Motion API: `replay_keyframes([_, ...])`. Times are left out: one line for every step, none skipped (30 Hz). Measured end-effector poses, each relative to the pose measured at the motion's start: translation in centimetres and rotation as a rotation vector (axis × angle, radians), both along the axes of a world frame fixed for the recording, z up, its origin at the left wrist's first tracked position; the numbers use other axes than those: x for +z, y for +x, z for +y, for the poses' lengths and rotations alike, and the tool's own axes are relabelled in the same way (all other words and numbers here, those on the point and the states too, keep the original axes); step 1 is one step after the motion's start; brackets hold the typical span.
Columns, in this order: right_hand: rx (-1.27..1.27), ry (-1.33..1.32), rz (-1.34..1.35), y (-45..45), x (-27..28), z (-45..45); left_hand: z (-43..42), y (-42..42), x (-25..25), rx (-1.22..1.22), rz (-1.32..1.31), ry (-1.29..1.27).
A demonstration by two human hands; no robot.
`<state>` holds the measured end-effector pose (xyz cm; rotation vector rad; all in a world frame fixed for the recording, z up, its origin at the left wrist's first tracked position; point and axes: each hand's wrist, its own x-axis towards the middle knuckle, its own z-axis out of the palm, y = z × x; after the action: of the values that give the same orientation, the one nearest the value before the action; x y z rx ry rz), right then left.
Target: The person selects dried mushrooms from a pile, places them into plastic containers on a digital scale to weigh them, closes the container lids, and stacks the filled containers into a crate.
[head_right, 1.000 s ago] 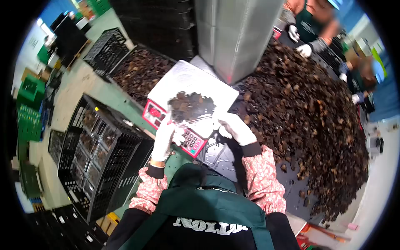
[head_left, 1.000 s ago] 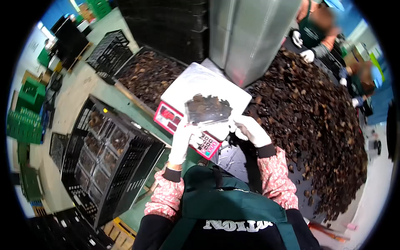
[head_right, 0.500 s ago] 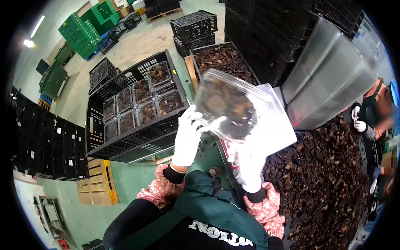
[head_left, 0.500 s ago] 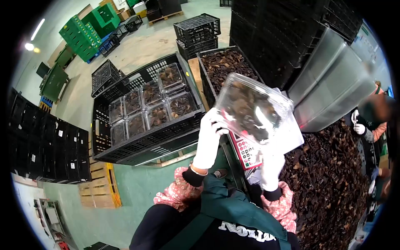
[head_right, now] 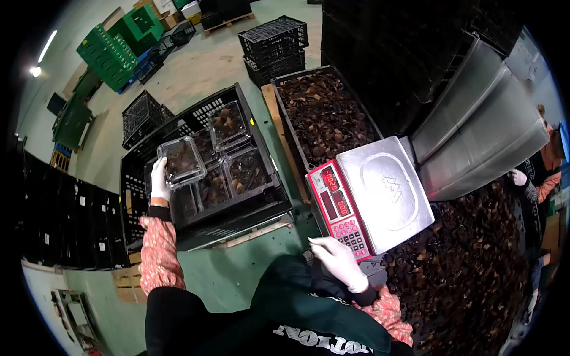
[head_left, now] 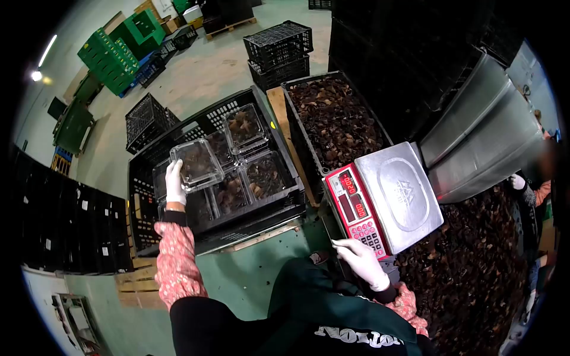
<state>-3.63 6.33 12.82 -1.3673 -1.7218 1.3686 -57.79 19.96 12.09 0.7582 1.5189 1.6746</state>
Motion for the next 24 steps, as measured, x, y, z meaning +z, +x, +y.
replay_keyframes([-0.085, -0.125, 0.056, 0.9, -0.7, -0.4, 1.9, -0.7, -0.2, -0.028, 0.019, -0.067])
replay_keyframes([-0.137, -0.186, 0.08, 1.9, -1.3, -0.8, 4.3, -1.7, -1.8, -0.045, 0.068, -0.038])
replay_keyframes([-0.198, -0.22, 0.119, 2.7, -1.8, -1.5, 6.5, -2.1, -3.3, -0.065, 0.114, -0.01])
replay_keyframes([-0.247, -0.238, 0.097, 3.4, -1.8, -2.2, 8.0, -1.8, -4.0, -0.07, 0.253, -0.023])
replay_keyframes([-0.3, -0.255, 0.073, 4.2, -1.7, -2.9, 9.9, -1.5, -4.9, 0.069, 0.498, -0.106])
replay_keyframes([-0.331, -0.255, 0.066, 5.1, -1.9, -3.7, 10.8, -0.8, -5.0, 0.148, 0.823, -0.322])
replay_keyframes([-0.375, -0.26, 0.062, 6.1, -1.9, -4.2, 11.5, 0.5, -3.5, 0.219, 1.156, -0.522])
replay_keyframes([-0.413, -0.25, 0.073, 7.0, -1.9, -5.2, 12.2, 2.3, -1.5, 0.314, 1.206, -0.634])
replay_keyframes([-0.469, -0.239, 0.086, 7.7, -1.9, -6.6, 12.9, 4.7, 0.1, 0.398, 1.263, -0.73])
replay_keyframes([-0.548, -0.239, 0.101, 8.3, -1.6, -7.7, 14.1, 5.1, 0.6, 0.404, 1.391, -0.531])
replay_keyframes([-0.633, -0.245, 0.125, 8.9, -1.7, -8.9, 16.1, 4.4, -0.5, 0.477, 1.597, -0.179])
replay_keyframes([-0.728, -0.226, 0.126, 9.4, -2.0, -10.2, 17.7, 7.0, 1.9, 0.277, 1.299, 0.09])
replay_keyframes([-0.82, -0.205, 0.124, 9.9, -2.3, -11.3, 18.7, 11.5, 4.6, 0.093, 1.054, 0.245])
replay_keyframes([-0.902, -0.237, 0.07, 10.2, -2.1, -12.3, 19.3, 16.2, 7.0, -0.12, 0.907, 0.306])
replay_keyframes([-0.954, -0.288, 0.027, 10.5, -2.2, -13.3, 18.9, 22.5, 9.7, -0.358, 0.573, 0.329])
replay_keyframes([-0.955, -0.206, -0.08, 10.7, -2.6, -14.5, 17.7, 28.9, 12.6, -0.496, 0.6, 0.394])
replay_keyframes([-0.945, -0.128, -0.191, 10.8, -2.9, -15.6, 16.0, 35.1, 15.6, -0.624, 0.626, 0.464])
replay_keyframes([-0.955, -0.055, -0.275, 10.6, -3.9, -16.3, 14.7, 39.7, 16.8, -0.726, 0.66, 0.583])
replay_keyframes([-0.968, 0.001, -0.339, 10.4, -4.8, -17.5, 13.4, 44.2, 18.7, -0.824, 0.696, 0.699])
replay_keyframes([-0.964, 0.008, -0.382, 10.2, -4.9, -18.3, 11.9, 48.8, 20.8, -0.85, 0.701, 0.86])
replay_keyframes([-0.953, 0.016, -0.429, 10.2, -5.0, -19.1, 11.0, 53.0, 22.8, -0.864, 0.698, 1.019])
replay_keyframes([-0.958, 0.02, -0.481, 10.0, -5.2, -20.0, 11.0, 57.0, 24.8, -0.834, 0.73, 1.233])
replay_keyframes([-0.962, -0.038, -0.51, 9.9, -4.5, -20.7, 10.9, 60.8, 26.8, -0.79, 0.759, 1.442])
replay_keyframes([-1.022, -0.046, -0.419, 9.8, -3.6, -21.3, 10.6, 64.1, 29.2, -0.677, 0.826, 1.561])
